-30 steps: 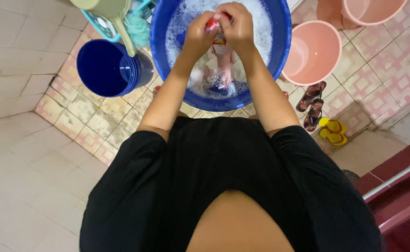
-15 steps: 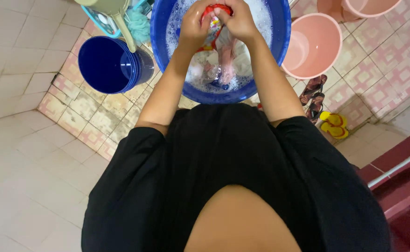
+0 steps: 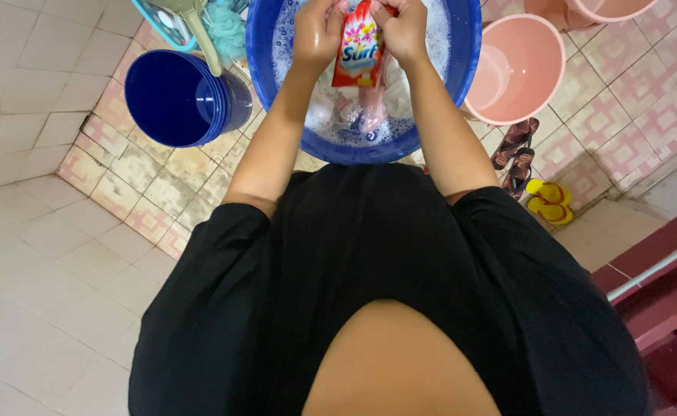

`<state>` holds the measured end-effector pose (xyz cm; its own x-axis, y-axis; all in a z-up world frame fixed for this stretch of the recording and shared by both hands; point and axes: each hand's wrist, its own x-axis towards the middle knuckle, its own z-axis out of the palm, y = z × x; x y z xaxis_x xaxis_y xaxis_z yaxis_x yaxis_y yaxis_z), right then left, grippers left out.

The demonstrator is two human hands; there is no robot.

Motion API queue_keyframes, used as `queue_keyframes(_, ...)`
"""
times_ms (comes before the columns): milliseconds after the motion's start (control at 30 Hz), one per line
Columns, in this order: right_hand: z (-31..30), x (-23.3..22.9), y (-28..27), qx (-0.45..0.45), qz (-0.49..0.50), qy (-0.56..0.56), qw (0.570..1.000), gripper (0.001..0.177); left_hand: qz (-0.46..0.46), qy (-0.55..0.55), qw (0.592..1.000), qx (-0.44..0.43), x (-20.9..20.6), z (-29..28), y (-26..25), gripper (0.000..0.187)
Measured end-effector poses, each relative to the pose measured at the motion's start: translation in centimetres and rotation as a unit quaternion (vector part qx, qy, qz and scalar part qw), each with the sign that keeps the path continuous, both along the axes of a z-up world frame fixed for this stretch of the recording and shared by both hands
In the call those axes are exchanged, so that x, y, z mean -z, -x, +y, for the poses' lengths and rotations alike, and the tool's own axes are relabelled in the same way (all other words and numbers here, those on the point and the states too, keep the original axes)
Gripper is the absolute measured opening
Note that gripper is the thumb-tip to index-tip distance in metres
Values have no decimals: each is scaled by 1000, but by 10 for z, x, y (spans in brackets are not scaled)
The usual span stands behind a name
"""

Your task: Hand-washing a piece of clothing in a basin using water and detergent.

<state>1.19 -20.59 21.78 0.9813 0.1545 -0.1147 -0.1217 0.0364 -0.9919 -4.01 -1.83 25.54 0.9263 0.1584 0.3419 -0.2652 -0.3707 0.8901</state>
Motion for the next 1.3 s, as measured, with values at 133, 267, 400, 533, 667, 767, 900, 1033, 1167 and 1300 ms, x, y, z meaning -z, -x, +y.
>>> queue_keyframes(133, 0, 15, -4, -4, -55, 89, 994, 12, 33, -106, 992, 59, -17, 6, 3, 8)
queue_keyframes(267, 2, 15, -6, 34, -127, 144, 981, 13, -123, -105, 982, 99, -26, 3, -1, 15)
queue_keyframes(400, 5, 19, -10, 59, -175, 163, 969, 14, -89, -164, 981, 54, -21, -3, 3, 15)
queue_keyframes(533, 5, 9, -8, 39, -116, 131, 984, 15, -17, -62, 998, 11, -13, -12, 5, 15)
queue_keyframes(667, 4, 4, -2, 29, -133, 142, 980, 8, -24, -44, 999, -19, 0, -18, 7, 14)
queue_keyframes(767, 2, 0, 1, 28, -157, 144, 977, 6, -6, -5, 999, -38, 8, -21, 7, 15)
queue_keyframes(900, 1, 2, 2, 27, -146, 114, 982, 4, 13, 42, 998, -39, 22, -23, 4, 13)
queue_keyframes(1033, 1, -1, 1, 24, -163, 119, 979, 4, 7, 38, 999, -37, 20, -22, 1, 19)
queue_keyframes(1167, 2, -7, 2, 19, -152, 154, 976, 7, 4, 9, 1000, -21, 69, -17, -15, 14)
queue_keyframes(1300, 0, -17, 3, 43, -167, 155, 973, 5, 50, 67, 996, 26, 65, -20, -19, 10)
